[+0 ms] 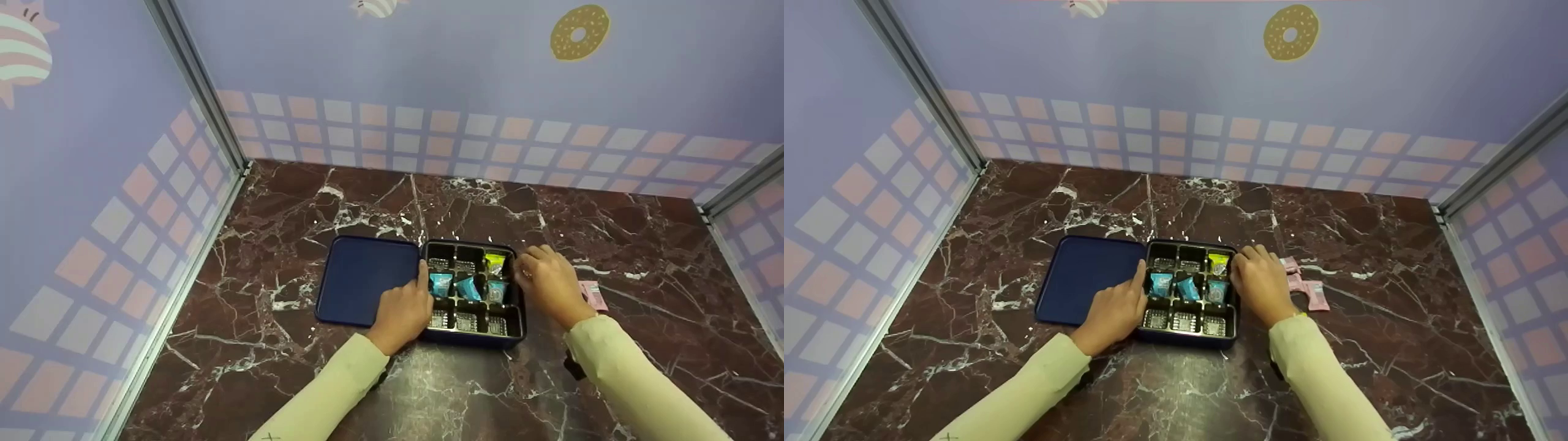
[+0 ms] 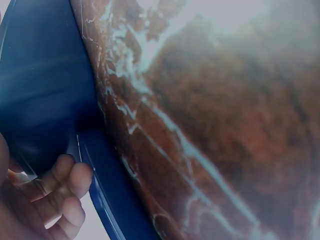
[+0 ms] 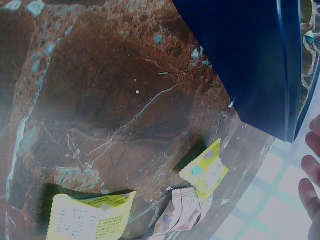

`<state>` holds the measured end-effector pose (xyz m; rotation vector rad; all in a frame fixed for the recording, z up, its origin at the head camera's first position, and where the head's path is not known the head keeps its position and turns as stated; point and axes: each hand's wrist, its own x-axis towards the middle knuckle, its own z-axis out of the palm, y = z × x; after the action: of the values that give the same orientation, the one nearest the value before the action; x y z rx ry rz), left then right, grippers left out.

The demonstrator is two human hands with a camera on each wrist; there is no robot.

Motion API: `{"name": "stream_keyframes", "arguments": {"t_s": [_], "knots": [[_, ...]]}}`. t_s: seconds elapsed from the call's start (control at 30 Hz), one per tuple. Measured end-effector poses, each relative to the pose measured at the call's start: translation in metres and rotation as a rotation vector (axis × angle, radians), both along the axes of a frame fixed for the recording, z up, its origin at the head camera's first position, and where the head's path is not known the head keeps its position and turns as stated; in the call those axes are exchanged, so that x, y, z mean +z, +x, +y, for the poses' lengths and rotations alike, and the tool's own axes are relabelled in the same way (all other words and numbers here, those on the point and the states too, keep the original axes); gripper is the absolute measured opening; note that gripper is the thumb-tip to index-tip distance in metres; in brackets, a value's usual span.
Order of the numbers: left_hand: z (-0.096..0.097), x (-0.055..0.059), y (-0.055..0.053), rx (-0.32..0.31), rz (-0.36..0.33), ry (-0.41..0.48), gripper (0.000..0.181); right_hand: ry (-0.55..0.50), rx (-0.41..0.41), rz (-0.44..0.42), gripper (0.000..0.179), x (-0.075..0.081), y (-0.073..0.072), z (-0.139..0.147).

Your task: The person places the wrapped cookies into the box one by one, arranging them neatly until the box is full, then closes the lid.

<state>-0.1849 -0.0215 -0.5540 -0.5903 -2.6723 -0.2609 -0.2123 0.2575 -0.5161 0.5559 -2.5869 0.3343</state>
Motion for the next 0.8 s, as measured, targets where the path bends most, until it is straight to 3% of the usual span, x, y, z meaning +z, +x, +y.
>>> {"name": "stream_keyframes", "arguments": {"t_s": [0.17, 0.8], "knots": [[0.000, 0.001, -0.001, 0.001, -0.065, 0.004, 0.058, 0.005, -0.003, 0.000, 0.010, 0.002, 0.001, 0.004], [0.002, 0.000, -0.002, 0.009, -0.106, 0.011, 0.058, 0.006, -0.064, -0.017, 0.017, -0.010, 0.006, 0.029]]}}
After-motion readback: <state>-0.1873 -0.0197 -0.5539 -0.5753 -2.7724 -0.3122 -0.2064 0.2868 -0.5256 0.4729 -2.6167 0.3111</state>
